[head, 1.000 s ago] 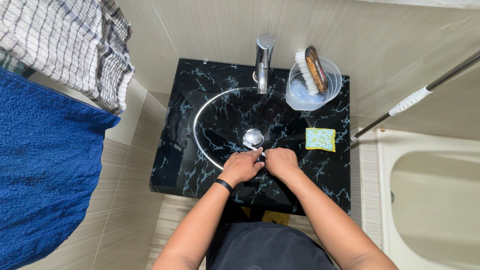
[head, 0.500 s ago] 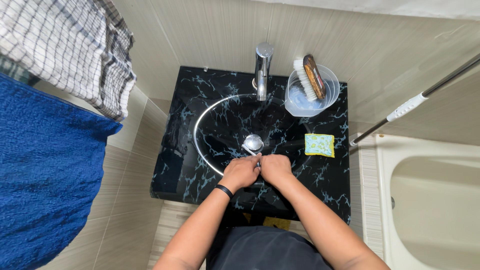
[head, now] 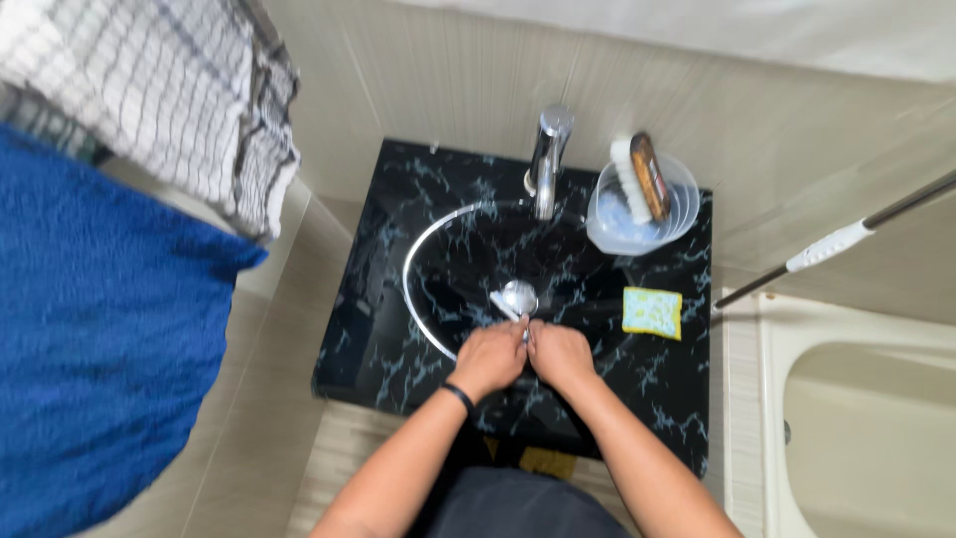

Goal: The person cleans a black marble bathroom sink using a yellow sponge, a toothbrush, and a scrub brush. They wipe the sink basin and countertop, scrub the drain and faucet, and rinse the tools in a plastic container of water.

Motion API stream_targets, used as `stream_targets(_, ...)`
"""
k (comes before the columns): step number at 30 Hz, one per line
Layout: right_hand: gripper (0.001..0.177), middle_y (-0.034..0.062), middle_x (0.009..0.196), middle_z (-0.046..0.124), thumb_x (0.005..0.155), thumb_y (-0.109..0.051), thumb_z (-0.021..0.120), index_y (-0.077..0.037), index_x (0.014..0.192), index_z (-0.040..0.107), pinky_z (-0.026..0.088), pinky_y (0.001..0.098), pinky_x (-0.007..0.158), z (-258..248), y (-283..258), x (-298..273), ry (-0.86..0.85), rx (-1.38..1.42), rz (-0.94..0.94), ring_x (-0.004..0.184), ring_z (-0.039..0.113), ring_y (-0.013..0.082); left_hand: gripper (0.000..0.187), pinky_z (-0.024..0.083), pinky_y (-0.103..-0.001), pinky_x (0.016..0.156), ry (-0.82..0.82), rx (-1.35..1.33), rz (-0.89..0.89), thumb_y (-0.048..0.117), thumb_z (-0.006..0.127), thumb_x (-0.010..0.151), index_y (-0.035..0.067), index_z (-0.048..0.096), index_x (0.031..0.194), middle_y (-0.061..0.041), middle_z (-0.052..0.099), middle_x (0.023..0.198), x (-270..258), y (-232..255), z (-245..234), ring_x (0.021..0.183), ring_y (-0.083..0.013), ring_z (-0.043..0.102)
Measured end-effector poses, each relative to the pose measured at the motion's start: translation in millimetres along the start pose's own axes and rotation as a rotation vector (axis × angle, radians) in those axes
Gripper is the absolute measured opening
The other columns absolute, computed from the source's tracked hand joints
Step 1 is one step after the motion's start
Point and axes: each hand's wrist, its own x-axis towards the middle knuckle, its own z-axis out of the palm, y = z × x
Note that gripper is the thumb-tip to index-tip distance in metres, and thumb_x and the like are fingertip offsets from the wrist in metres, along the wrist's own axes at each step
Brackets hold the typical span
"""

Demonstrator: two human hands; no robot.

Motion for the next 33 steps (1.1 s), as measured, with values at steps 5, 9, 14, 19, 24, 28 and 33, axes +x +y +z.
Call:
stream_targets(5,0.024,0.014,0.085,0.073,0.097,-0.028,0.054,-0.008,0.093,0.066,0.054,0.0527,0.071,2.9,1.4,-0.9,0.043,0.063,0.023,0.08,0.07,0.0382,0.057,0.048,-0.045,0.099,0.091,-0.054,0.052,0.023,0.059,0.091,0.005,0.051,0.144,-0.016,0.066,0.127,-5.9,-1.7,-0.9,0.115,-0.0332,0.064)
stream_targets(9,0.022,0.0148,0.083,0.073,0.098,-0.031,0.054,-0.011,0.1,0.065,0.054,0.0528,0.071,-5.6,-4.2,-0.1,0.076,0.093,0.105,0.08,0.07,0.0388,0.063,0.047,-0.045,0.102,0.166,-0.171,0.087,0.019,0.062,0.089,0.003,0.045,0.148,-0.02,0.058,0.14,-3.8,-3.9,-6.8,0.122,-0.0363,0.06)
stream_targets(14,0.017,0.0141,0.083,0.073,0.095,-0.026,0.059,-0.013,0.103,0.067,0.054,0.0496,0.069,-34.7,-17.4,-3.5,0.285,0.24,0.099,0.079,0.07,0.0388,0.069,0.045,-0.044,0.107,0.214,-0.297,0.198,0.015,0.061,0.091,0.003,0.037,0.155,-0.023,0.046,0.153,-3.6,-2.1,-20.0,0.132,-0.0394,0.053)
stream_targets(19,0.019,0.0131,0.089,0.074,0.094,-0.023,0.061,-0.014,0.107,0.071,0.056,0.045,0.068,-89.2,-34.1,1.1,0.496,0.388,0.082,0.08,0.072,0.0366,0.066,0.045,-0.045,0.11,0.353,-0.427,0.338,0.013,0.062,0.092,-0.002,0.039,0.153,-0.024,0.044,0.157,7.1,17.1,-57.9,0.136,-0.0408,0.052)
stream_targets(24,0.019,0.0143,0.091,0.074,0.095,-0.024,0.061,-0.014,0.107,0.072,0.055,0.0471,0.072,-123.2,-37.9,19.7,0.568,0.319,0.182,0.085,0.071,0.0382,0.061,0.047,-0.042,0.109,0.36,-0.491,0.405,0.014,0.061,0.093,-0.001,0.045,0.149,-0.02,0.043,0.161,35.8,29.3,-89.7,0.136,-0.0389,0.054)
stream_targets(28,0.023,0.0162,0.092,0.074,0.096,-0.028,0.058,-0.017,0.109,0.072,0.054,0.0512,0.076,-133.6,-31.6,36.7,0.554,0.19,0.247,0.088,0.07,0.0402,0.063,0.047,-0.043,0.107,0.337,-0.428,0.435,0.016,0.063,0.091,0.001,0.044,0.15,-0.021,0.042,0.159,61.9,28.8,-97.2,0.134,-0.0402,0.054)
stream_targets(33,0.026,0.0166,0.092,0.074,0.094,-0.029,0.054,-0.019,0.108,0.074,0.054,0.0546,0.078,-150.2,-21.2,76.2,0.497,0.065,0.315,0.088,0.069,0.0427,0.066,0.047,-0.044,0.106,0.314,-0.368,0.402,0.02,0.064,0.091,0.002,0.042,0.15,-0.023,0.041,0.157,100.3,25.6,-100.9,0.131,-0.0404,0.054)
